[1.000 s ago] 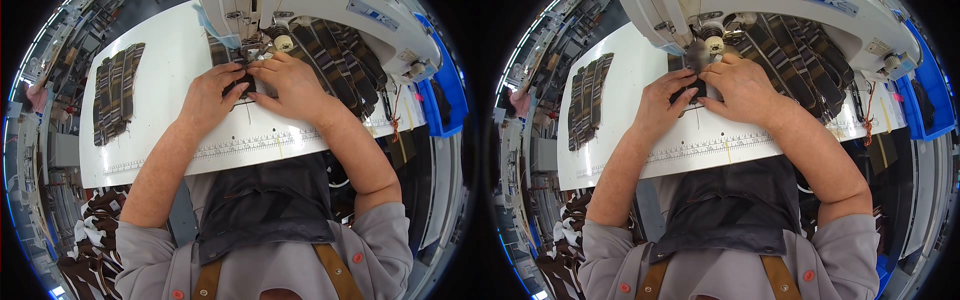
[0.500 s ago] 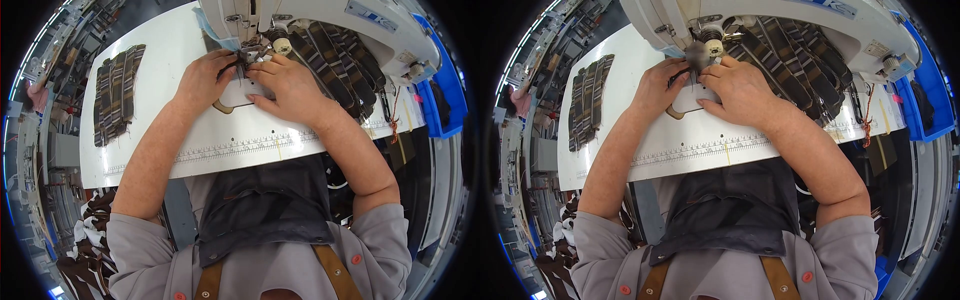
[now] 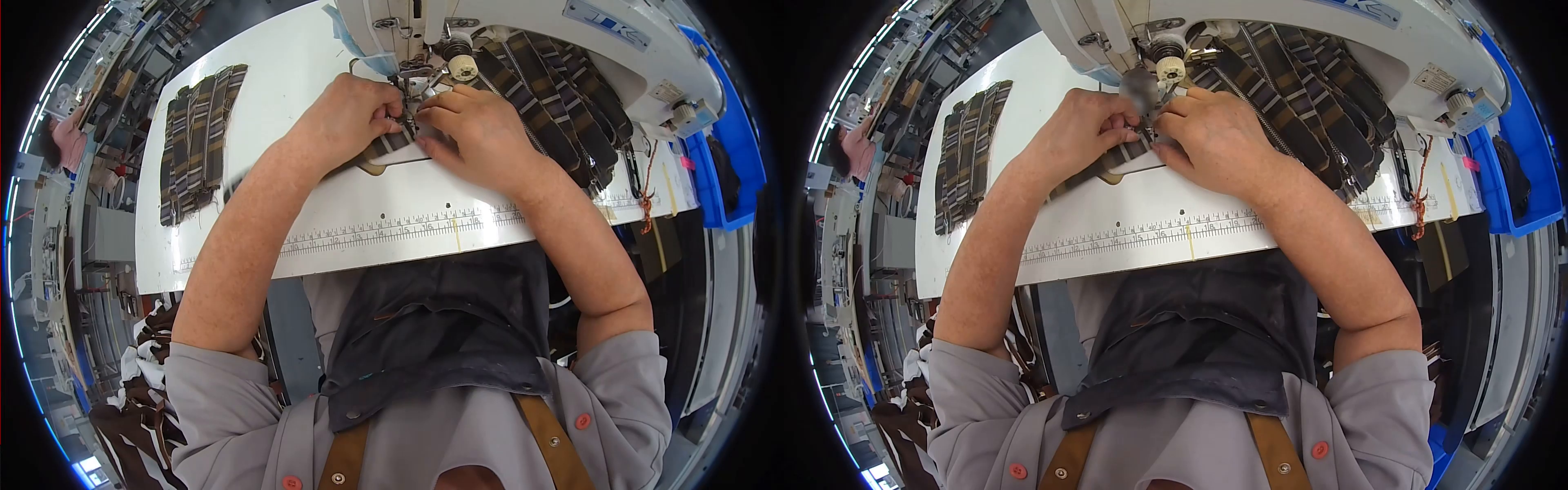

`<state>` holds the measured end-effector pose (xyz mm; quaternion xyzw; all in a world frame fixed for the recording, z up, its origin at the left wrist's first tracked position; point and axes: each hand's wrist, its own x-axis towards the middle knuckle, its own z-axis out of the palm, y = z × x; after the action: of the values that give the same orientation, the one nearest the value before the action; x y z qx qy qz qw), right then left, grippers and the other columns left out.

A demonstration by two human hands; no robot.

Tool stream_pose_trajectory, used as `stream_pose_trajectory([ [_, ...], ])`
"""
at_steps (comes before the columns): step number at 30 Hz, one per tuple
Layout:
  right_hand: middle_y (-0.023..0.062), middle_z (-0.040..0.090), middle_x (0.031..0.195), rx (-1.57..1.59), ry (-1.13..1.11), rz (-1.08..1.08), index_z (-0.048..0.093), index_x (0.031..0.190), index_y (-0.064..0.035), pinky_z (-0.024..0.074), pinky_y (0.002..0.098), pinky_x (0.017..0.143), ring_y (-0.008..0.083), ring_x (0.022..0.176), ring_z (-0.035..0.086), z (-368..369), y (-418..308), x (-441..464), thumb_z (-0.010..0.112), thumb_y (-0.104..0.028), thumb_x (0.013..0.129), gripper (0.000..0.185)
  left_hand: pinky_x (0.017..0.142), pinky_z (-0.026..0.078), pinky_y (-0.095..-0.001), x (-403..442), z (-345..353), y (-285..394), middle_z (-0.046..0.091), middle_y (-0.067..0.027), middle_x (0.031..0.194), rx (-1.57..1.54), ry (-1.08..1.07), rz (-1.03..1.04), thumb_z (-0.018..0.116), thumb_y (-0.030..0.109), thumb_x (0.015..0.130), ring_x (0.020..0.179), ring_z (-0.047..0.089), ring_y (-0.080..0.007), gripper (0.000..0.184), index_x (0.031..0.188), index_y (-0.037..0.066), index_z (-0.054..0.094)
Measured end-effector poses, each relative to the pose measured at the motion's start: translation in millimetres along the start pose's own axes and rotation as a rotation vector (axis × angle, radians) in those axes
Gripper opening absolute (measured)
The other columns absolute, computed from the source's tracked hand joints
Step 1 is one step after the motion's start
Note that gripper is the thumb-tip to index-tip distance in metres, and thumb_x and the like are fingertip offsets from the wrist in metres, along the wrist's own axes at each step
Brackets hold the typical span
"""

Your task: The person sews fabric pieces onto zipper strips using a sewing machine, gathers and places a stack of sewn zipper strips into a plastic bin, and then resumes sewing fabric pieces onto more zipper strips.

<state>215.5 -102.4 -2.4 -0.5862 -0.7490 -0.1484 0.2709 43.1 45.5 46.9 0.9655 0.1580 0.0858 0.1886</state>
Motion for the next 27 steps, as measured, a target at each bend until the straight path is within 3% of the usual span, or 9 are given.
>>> stream_pose_trajectory([
  [1, 0.0055, 0.073, 0.098, -0.008, -0.003, 0.014, 0.078, 0.103, -0.0076, 0.0570, 0.0410, 0.079, 0.0274, 0.093, 0.069, -1, 0, -1, 0.077, -0.026, 0.085, 0.026, 0.067, 0.056, -0.0314, 0, 2, 4, 0.068, -0.0091, 0.073, 0.000, -0.001, 0.001, 0.080, 0.006, 0.086, 0.074, 0.072, -0.0186, 0.015, 0.096, -0.002, 0.072],
  [3, 0.0055, 0.073, 0.096, 0.009, 0.004, 0.026, 0.078, 0.101, -0.0077, 0.0569, 0.0413, 0.078, 0.0274, 0.091, 0.069, -5, -4, -1, 0.077, -0.025, 0.084, 0.024, 0.064, 0.056, -0.0315, -2, 7, 15, 0.068, -0.0080, 0.074, -0.238, -0.008, -0.253, 0.077, 0.005, 0.088, 0.069, 0.069, -0.0147, 0.011, 0.095, -0.003, 0.072],
  [5, 0.0055, 0.073, 0.094, 0.024, 0.012, 0.039, 0.079, 0.099, -0.0079, 0.0568, 0.0415, 0.077, 0.0275, 0.090, 0.069, -5, -3, -2, 0.077, -0.024, 0.084, 0.022, 0.064, 0.057, -0.0319, -5, 11, 10, 0.067, -0.0061, 0.072, -0.231, -0.009, -0.259, 0.075, 0.003, 0.089, 0.071, 0.069, -0.0119, 0.012, 0.098, -0.003, 0.074],
  [8, 0.0045, 0.075, 0.092, 0.105, -0.017, -0.033, 0.080, 0.096, -0.0085, 0.0571, 0.0406, 0.077, 0.0259, 0.090, 0.069, 0, -2, -5, 0.077, -0.024, 0.084, 0.020, 0.069, 0.060, -0.0317, -15, 28, -14, 0.071, -0.0077, 0.083, -0.096, 0.170, -0.112, 0.078, 0.007, 0.088, 0.080, 0.074, -0.0157, 0.017, 0.103, -0.001, 0.076],
  [11, 0.0032, 0.076, 0.093, 0.093, -0.002, -0.018, 0.081, 0.096, -0.0085, 0.0573, 0.0396, 0.077, 0.0244, 0.091, 0.068, -2, -5, -5, 0.076, -0.024, 0.084, 0.021, 0.082, 0.061, -0.0338, -27, 40, -24, 0.075, -0.0123, 0.106, -0.164, 0.297, 0.042, 0.081, 0.014, 0.088, 0.096, 0.076, -0.0232, 0.026, 0.110, 0.001, 0.076],
  [13, 0.0021, 0.078, 0.099, 0.068, -0.035, -0.019, 0.081, 0.101, -0.0078, 0.0577, 0.0386, 0.079, 0.0234, 0.093, 0.068, -1, -6, -4, 0.077, -0.026, 0.084, 0.025, 0.097, 0.058, -0.0378, -39, 45, -12, 0.072, -0.0168, 0.128, -0.028, 0.389, 0.179, 0.082, 0.017, 0.089, 0.115, 0.072, -0.0309, 0.032, 0.115, 0.000, 0.075],
  [14, 0.0021, 0.078, 0.099, 0.068, -0.036, -0.017, 0.081, 0.101, -0.0078, 0.0577, 0.0386, 0.079, 0.0234, 0.093, 0.068, 0, -5, -3, 0.077, -0.026, 0.084, 0.025, 0.106, 0.055, -0.0411, -44, 43, -6, 0.070, -0.0185, 0.135, -0.082, 0.290, 0.091, 0.078, 0.017, 0.092, 0.126, 0.067, -0.0337, 0.036, 0.122, -0.001, 0.073],
  [19, 0.0031, 0.079, 0.107, 0.002, -0.016, -0.013, 0.080, 0.108, -0.0063, 0.0581, 0.0379, 0.081, 0.0228, 0.096, 0.067, 6, -3, 2, 0.077, -0.027, 0.084, 0.032, 0.107, 0.054, -0.0406, -35, 49, -15, 0.069, -0.0181, 0.137, 0.023, 0.303, 0.088, 0.073, 0.020, 0.096, 0.126, 0.067, -0.0337, 0.037, 0.127, -0.001, 0.071],
  [27, 0.0042, 0.078, 0.106, -0.030, -0.013, -0.003, 0.079, 0.108, -0.0054, 0.0582, 0.0386, 0.082, 0.0239, 0.096, 0.068, 6, -1, 4, 0.076, -0.030, 0.085, 0.033, 0.107, 0.055, -0.0401, -26, 50, -21, 0.069, -0.0181, 0.137, -0.013, 0.298, 0.117, 0.072, 0.019, 0.098, 0.125, 0.067, -0.0340, 0.038, 0.129, -0.002, 0.070],
])
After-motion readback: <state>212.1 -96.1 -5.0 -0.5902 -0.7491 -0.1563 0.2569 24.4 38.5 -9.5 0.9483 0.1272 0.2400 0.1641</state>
